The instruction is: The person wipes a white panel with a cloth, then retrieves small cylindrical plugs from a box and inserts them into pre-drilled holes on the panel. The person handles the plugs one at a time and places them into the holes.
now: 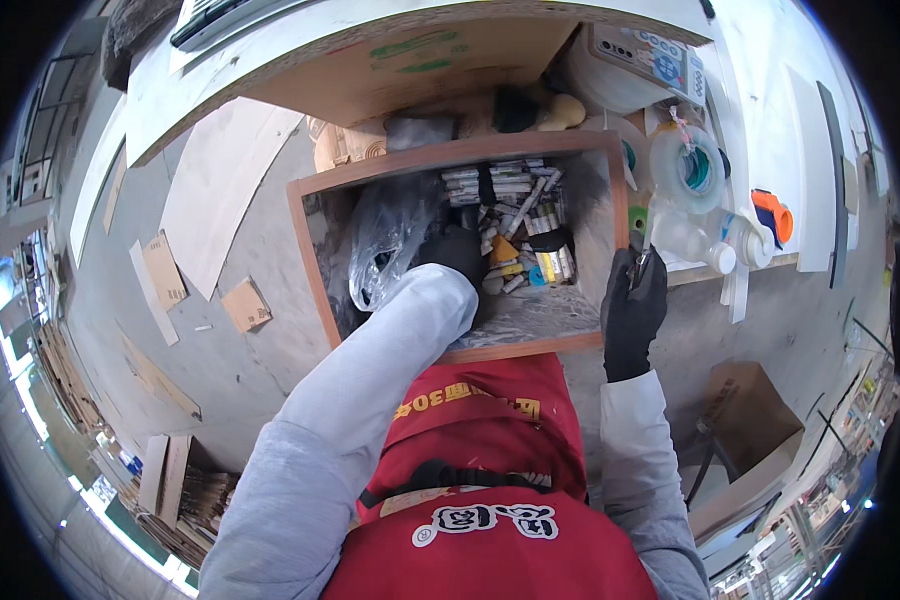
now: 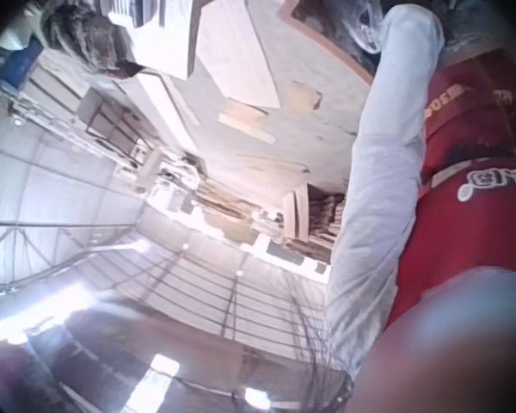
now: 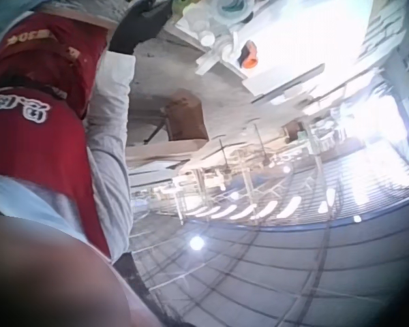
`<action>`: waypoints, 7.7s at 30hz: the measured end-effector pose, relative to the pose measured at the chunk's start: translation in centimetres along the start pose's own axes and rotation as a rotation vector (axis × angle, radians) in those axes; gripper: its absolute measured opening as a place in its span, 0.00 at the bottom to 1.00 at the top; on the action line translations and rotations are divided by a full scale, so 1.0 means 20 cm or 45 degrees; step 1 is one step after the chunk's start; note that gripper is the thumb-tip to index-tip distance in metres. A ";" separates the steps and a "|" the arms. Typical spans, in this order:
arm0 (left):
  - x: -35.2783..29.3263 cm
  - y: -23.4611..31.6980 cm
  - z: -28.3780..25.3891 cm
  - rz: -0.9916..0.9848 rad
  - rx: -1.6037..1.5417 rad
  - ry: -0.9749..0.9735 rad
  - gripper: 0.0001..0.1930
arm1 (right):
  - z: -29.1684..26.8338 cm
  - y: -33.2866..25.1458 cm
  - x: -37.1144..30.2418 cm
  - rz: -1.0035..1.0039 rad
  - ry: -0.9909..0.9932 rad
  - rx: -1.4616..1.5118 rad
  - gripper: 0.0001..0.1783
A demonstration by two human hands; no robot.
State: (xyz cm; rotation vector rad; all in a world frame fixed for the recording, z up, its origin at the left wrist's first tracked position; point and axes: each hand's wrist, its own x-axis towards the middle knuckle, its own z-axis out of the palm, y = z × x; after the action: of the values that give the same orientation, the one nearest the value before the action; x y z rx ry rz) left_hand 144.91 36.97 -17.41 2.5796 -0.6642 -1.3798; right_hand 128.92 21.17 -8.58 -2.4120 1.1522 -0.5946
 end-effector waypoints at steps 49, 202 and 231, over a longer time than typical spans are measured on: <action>0.02 0.05 0.09 0.003 0.299 0.074 0.19 | 0.00 0.02 0.00 0.069 -0.085 0.165 0.12; -1.27 -0.15 -0.55 0.778 -0.963 1.081 0.09 | -0.36 -0.89 0.34 -0.079 -1.668 0.872 0.14; -1.29 0.13 -0.49 1.217 -0.993 0.965 0.14 | -0.79 -0.90 0.02 -0.040 -1.220 1.086 0.16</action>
State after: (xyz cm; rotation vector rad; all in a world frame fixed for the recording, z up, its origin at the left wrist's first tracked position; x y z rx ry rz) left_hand 139.79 45.34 8.53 1.5532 -0.8045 -0.2155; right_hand 132.11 28.69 13.95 -1.5976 0.3218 0.1080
